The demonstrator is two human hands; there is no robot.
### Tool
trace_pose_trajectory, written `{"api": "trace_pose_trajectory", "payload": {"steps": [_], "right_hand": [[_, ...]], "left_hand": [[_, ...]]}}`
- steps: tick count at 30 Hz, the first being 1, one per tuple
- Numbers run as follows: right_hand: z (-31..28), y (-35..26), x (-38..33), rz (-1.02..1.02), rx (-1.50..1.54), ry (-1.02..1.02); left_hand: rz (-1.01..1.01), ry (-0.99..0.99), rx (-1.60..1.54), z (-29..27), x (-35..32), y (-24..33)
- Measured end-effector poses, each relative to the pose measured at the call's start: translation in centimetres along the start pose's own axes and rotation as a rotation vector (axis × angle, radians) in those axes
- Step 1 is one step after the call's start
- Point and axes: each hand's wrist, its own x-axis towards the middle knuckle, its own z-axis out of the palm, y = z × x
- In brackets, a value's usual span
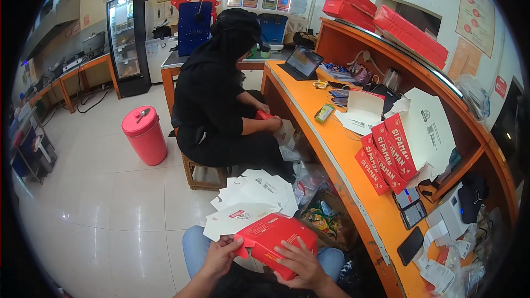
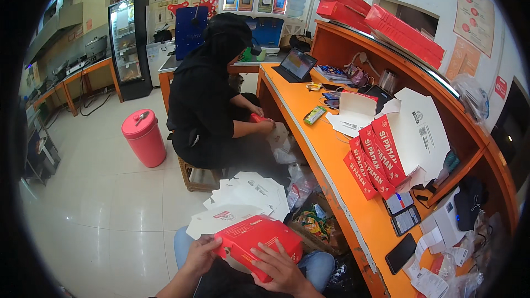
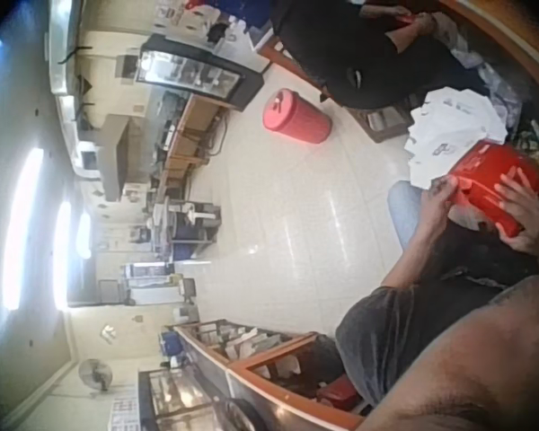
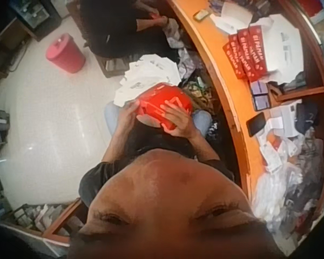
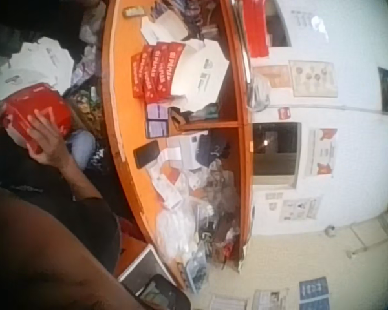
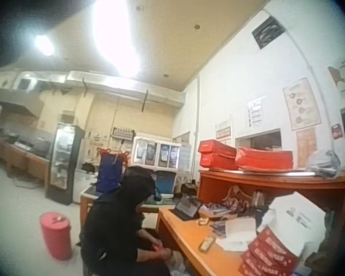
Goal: The person assembles cardboard food boxes by hand. The person takes flat packaging sheets, folds them into a box shape, and stacks the completed boxes on a desk.
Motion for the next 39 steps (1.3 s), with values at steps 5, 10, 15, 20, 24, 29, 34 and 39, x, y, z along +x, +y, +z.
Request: {"api": "trace_pose_trajectory", "payload": {"steps": [5,10,15,20,24,29,34,39], "right_hand": [[1.8,-1.2,0.3,0.046,0.076,0.302],[3.5,-3.3,1.7,0.021,0.078,0.496],[3.6,-3.5,1.9,0.078,0.118,0.549],[3.7,-4.1,2.1,0.093,0.035,0.602],[2.4,-3.4,2.0,0.275,0.127,0.420],[3.9,-0.2,-0.4,0.465,0.314,0.276],[8.7,3.5,-4.2,0.631,0.812,0.826],[11.2,5.1,-7.7,0.890,0.834,0.843]], "left_hand": [[-0.019,0.093,-0.055,1.7,-1.4,-0.8],[-0.023,0.058,-0.059,2.2,-1.5,-1.9],[-0.133,0.000,-0.100,1.8,-0.2,-3.4],[-0.184,-0.072,-0.335,4.8,-0.9,-2.7],[-0.147,-0.151,-0.263,1.7,0.2,-4.1],[0.565,-0.160,0.691,3.1,-0.2,-2.5],[0.810,0.538,1.244,1.2,-0.1,-4.7],[-0.085,0.265,-0.108,-0.8,2.0,-3.7]]}}
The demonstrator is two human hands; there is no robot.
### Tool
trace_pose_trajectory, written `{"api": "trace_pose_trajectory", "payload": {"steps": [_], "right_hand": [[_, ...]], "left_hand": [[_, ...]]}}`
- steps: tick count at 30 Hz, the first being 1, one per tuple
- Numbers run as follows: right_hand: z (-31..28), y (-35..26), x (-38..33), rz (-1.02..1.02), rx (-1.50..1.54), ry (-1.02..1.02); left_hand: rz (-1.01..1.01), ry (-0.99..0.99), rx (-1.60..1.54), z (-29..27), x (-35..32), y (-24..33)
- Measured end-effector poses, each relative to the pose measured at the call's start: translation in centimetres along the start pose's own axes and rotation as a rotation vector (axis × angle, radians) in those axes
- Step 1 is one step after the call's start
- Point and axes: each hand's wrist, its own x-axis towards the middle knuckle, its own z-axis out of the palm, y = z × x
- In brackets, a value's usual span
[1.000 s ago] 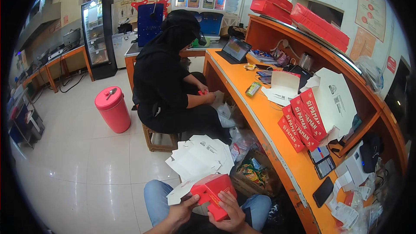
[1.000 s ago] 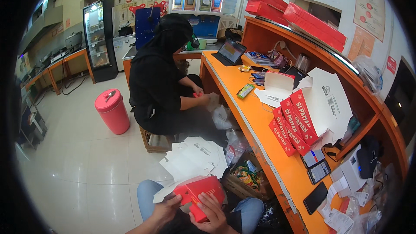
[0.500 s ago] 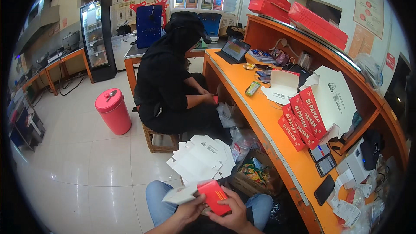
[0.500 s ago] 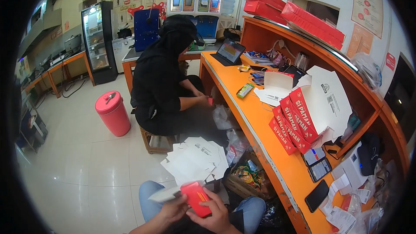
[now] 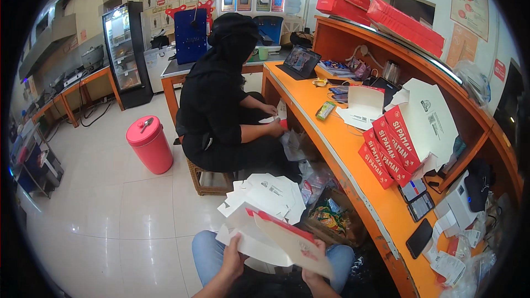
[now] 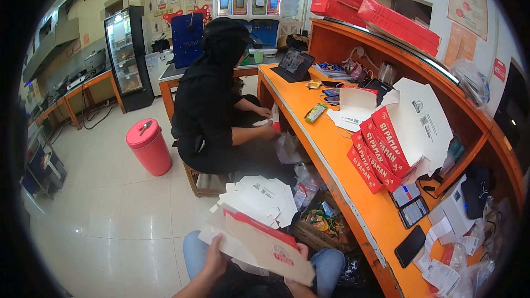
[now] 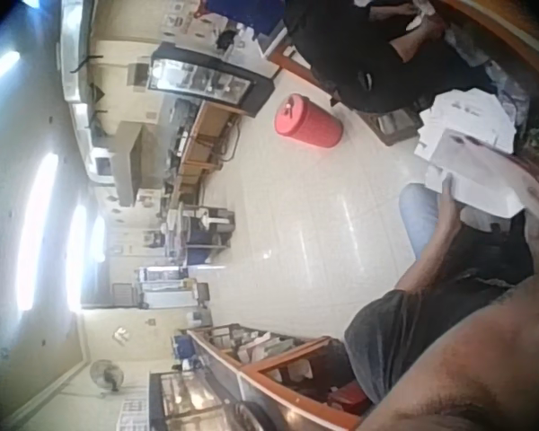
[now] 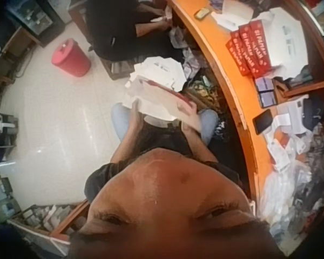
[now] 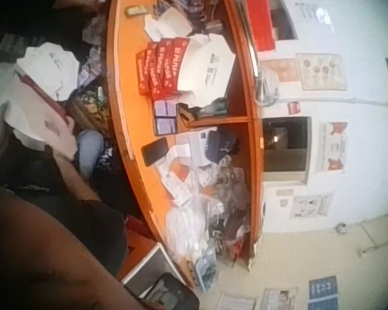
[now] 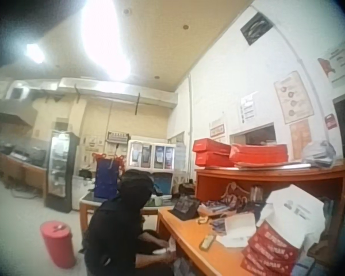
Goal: The person assembles cardboard food boxes by hand. The person takes flat packaging sheets, folds them into a box shape, and stacks the completed boxes on a desk.
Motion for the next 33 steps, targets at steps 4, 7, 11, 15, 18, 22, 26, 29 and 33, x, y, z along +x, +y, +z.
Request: {"api": "trace_pose_trajectory", "payload": {"steps": [4,7,11,15,18,22,26,29,33], "right_hand": [[0.4,-3.1,1.1,0.977,-0.475,-0.512],[-0.3,-3.5,-0.5,0.955,-0.195,-0.772],[0.2,-6.3,-1.4,0.694,0.425,-0.665],[1.4,-8.8,-1.3,0.573,0.233,-0.460],[2.7,-9.6,-2.4,0.521,0.254,-0.344],[2.9,-7.8,-3.6,0.504,0.425,-0.165],[2.7,-6.8,-4.0,0.456,0.565,-0.171],[3.7,-10.8,-3.6,0.443,0.533,-0.181],[3.7,-13.1,-3.0,0.500,0.553,-0.269]], "left_hand": [[0.469,0.142,0.210,-0.5,0.4,-1.3],[0.767,0.011,0.542,1.1,-1.3,-0.3],[1.147,-0.592,0.907,2.6,-3.2,0.7],[1.233,-0.898,0.975,2.7,-3.9,-0.8],[1.223,-0.771,0.757,2.1,-3.6,-2.2],[1.145,-0.527,0.463,5.4,-5.8,-2.7],[1.324,-0.529,0.774,5.3,-5.9,-0.7],[1.382,-0.575,0.962,5.2,-6.2,0.8],[1.512,-0.676,1.025,5.2,-5.3,1.9]]}}
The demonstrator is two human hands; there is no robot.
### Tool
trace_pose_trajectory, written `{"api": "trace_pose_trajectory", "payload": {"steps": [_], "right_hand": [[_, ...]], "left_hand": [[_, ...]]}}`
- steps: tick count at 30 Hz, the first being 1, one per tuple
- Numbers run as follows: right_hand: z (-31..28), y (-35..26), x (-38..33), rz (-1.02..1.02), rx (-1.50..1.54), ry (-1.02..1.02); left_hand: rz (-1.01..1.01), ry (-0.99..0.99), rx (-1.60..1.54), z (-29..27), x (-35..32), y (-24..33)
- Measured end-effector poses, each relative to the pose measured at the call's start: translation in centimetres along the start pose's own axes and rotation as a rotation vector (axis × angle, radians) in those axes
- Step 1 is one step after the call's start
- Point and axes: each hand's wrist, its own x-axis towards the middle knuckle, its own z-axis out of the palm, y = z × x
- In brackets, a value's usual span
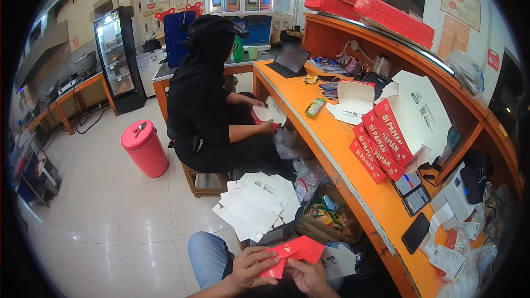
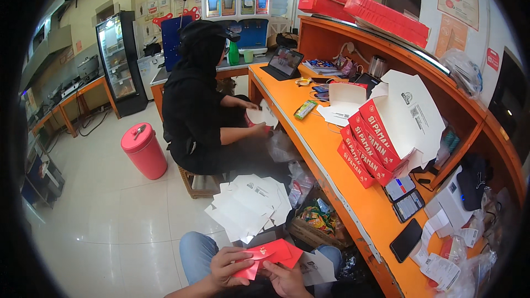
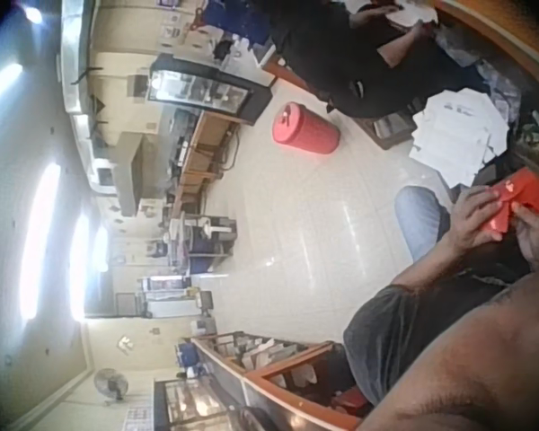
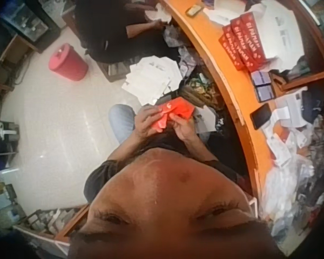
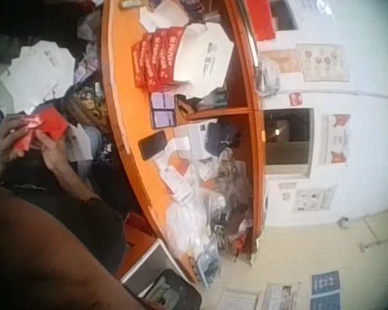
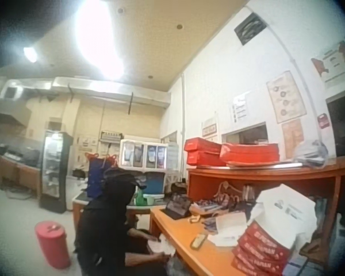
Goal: The person assembles cardboard food boxes by hand. The person takes flat packaging sheets, folds them into a box shape, and stacks the completed boxes on a desk.
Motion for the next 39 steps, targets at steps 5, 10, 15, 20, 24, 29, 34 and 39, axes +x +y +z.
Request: {"api": "trace_pose_trajectory", "payload": {"steps": [5,10,15,20,24,29,34,39], "right_hand": [[-1.5,1.4,0.3,-0.082,-0.136,-0.030],[-1.7,3.2,0.2,-0.199,-0.233,0.058],[-1.6,2.8,0.1,-0.124,-0.106,0.043],[-2.8,4.9,-0.2,-0.253,-0.265,0.051],[-3.0,4.0,-0.2,-0.231,-0.481,0.036],[-3.4,2.6,0.6,-0.112,-0.301,-0.330],[-3.9,-0.3,0.8,-0.074,-0.433,-0.271],[-4.9,-4.7,1.2,0.015,-0.426,0.017]], "left_hand": [[0.038,-0.006,0.095,-0.3,0.5,-0.2],[0.023,0.023,0.177,0.0,0.0,0.1],[0.003,-0.014,0.075,0.2,0.2,-0.6],[-0.008,0.002,0.130,0.9,-0.1,0.0],[-0.129,-0.120,-0.034,0.6,0.7,0.1],[-0.526,-0.124,-0.602,1.3,-1.1,-0.4],[-0.720,-0.030,-0.559,0.9,-1.0,-0.6],[-0.666,-0.101,-0.489,-0.1,-1.2,-1.2]]}}
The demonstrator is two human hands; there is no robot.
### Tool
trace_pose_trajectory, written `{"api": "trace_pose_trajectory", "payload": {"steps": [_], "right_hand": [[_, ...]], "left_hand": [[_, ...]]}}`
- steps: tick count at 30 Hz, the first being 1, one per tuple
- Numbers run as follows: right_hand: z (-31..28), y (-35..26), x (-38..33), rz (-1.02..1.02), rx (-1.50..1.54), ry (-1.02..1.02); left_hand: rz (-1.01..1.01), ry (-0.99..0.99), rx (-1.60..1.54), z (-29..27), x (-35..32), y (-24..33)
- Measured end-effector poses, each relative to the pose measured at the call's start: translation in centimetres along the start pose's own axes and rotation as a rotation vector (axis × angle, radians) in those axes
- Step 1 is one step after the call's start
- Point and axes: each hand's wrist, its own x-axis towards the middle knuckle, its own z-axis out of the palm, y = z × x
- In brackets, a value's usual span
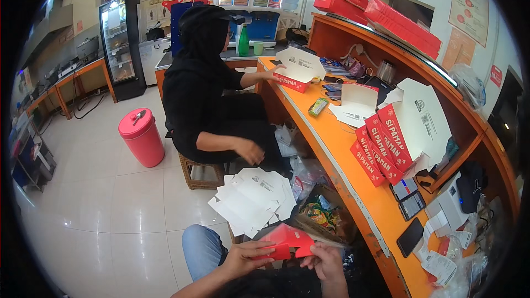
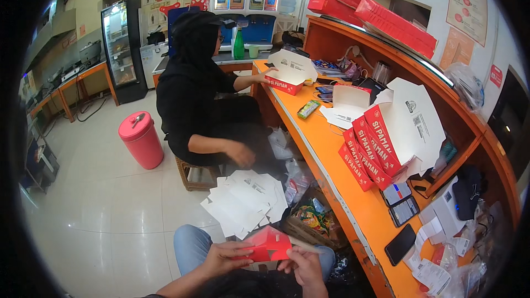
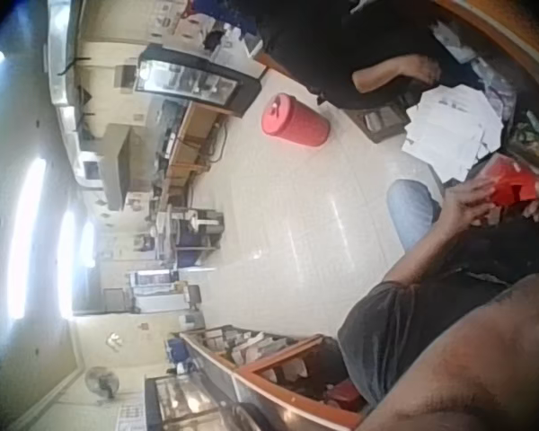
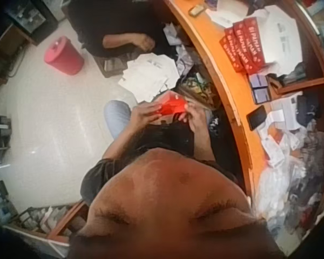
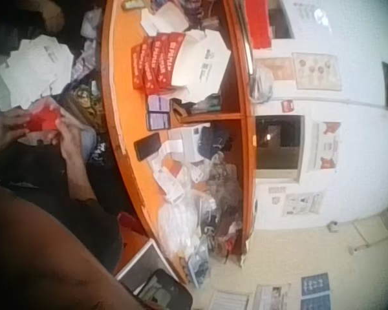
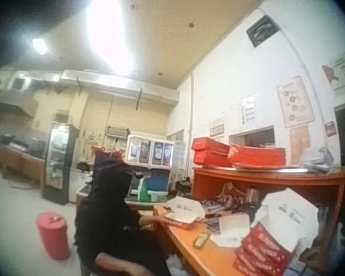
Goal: The person assembles cardboard food boxes by hand. The person takes flat packaging sheets, folds them into a box shape, and stacks the completed boxes on a desk.
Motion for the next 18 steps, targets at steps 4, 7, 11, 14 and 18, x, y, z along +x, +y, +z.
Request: {"api": "trace_pose_trajectory", "payload": {"steps": [4,7,11,14,18], "right_hand": [[0.0,1.7,0.7,0.042,-0.081,0.051],[0.9,3.8,0.4,-0.251,-0.850,0.006],[2.8,5.8,0.6,-0.337,-0.799,0.005],[3.2,6.7,1.1,-0.369,-0.925,-0.057],[5.1,1.3,0.3,-0.763,-1.246,-0.163]], "left_hand": [[0.136,-0.037,0.288,-0.2,0.2,1.3],[0.058,0.087,0.243,0.8,-0.4,1.2],[-0.035,0.195,0.226,2.1,-1.3,2.1],[-0.040,0.221,0.117,2.5,-1.2,0.8],[-0.148,0.327,0.037,1.1,1.2,-1.9]]}}
